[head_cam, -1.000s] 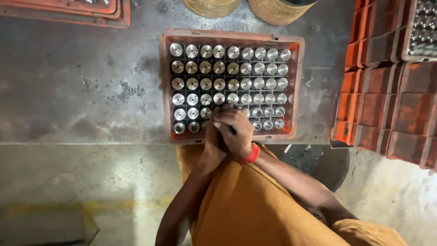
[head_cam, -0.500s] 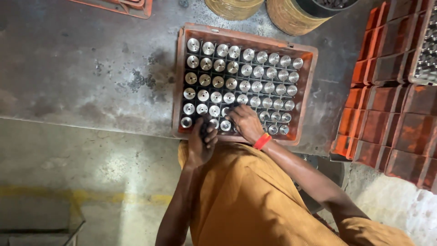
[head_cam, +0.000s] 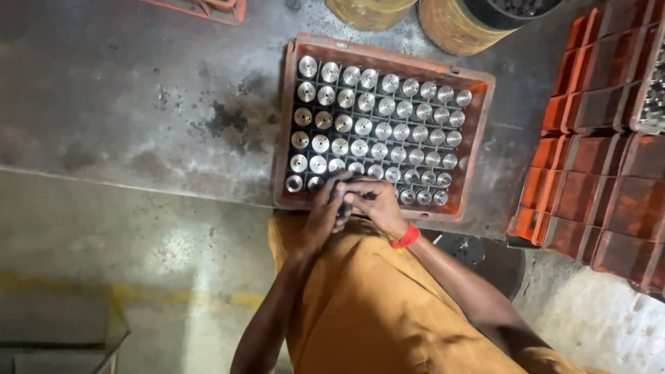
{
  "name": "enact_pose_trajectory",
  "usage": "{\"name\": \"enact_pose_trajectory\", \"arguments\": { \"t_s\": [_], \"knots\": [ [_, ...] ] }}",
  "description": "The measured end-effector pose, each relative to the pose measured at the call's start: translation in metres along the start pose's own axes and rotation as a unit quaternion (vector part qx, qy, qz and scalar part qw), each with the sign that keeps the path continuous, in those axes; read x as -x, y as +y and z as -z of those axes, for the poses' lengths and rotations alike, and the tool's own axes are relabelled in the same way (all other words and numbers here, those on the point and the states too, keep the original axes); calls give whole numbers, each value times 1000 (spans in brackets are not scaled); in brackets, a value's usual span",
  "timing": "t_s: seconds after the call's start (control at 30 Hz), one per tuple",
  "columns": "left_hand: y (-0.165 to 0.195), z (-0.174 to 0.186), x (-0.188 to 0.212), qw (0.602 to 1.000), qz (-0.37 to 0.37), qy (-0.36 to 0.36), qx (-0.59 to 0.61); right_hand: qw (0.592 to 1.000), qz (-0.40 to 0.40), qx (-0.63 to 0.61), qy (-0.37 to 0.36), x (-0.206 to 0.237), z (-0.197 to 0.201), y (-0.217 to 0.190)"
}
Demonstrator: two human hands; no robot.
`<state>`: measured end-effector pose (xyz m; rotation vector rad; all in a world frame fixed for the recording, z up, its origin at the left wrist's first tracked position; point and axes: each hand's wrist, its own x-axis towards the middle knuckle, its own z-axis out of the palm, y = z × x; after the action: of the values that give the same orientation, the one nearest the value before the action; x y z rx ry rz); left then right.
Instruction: The person places small metal parts into a red plastic tray, then wipes the parts with a cloth. The person continues to arrange and wipe the parts in the tray.
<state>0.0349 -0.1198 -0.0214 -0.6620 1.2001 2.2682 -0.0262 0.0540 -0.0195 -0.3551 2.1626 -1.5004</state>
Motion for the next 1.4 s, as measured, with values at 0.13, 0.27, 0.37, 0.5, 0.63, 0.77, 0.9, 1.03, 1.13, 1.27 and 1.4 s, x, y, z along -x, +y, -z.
{"name": "enact_pose_trajectory", "arguments": {
  "t_s": [0.13, 0.27, 0.37, 0.5, 0.63, 0.77, 0.9, 1.03, 1.13, 1.27, 1.4],
  "knots": [
    [-6, 18, -1, 992, -34, 77, 90, 989, 32, 106, 101, -14, -7, 11],
    [-13, 48, -3, 952, 36, 129, 277, 914, 210, 340, 62, -33, -6, 24],
    [-19, 56, -1, 971, -67, 109, 201, 864, 246, 439, 4, -42, -14, 28],
    [-14, 53, 2, 975, -75, 86, 192, 838, 214, 501, -36, -46, -21, 15],
    [3, 45, 9, 983, -107, 78, 127, 901, 216, 376, 28, -37, -12, -7],
    [15, 29, 21, 991, -101, 83, 24, 994, 36, 104, 1, -15, -19, -15],
    [16, 17, 23, 992, -65, 70, 83, 996, 0, -29, -87, -15, -33, -4],
    [9, 29, 18, 973, -56, 149, 168, 995, -14, 96, 33, -37, -29, 9],
    [4, 48, 12, 955, -69, 172, 231, 945, 153, 288, 24, -54, -24, 14],
    [-5, 59, 11, 944, -82, 198, 251, 876, 257, 408, -34, -68, -35, 13],
    [-3, 54, 13, 944, -98, 212, 231, 860, 220, 455, -73, -79, -40, 0]
  ]
}}
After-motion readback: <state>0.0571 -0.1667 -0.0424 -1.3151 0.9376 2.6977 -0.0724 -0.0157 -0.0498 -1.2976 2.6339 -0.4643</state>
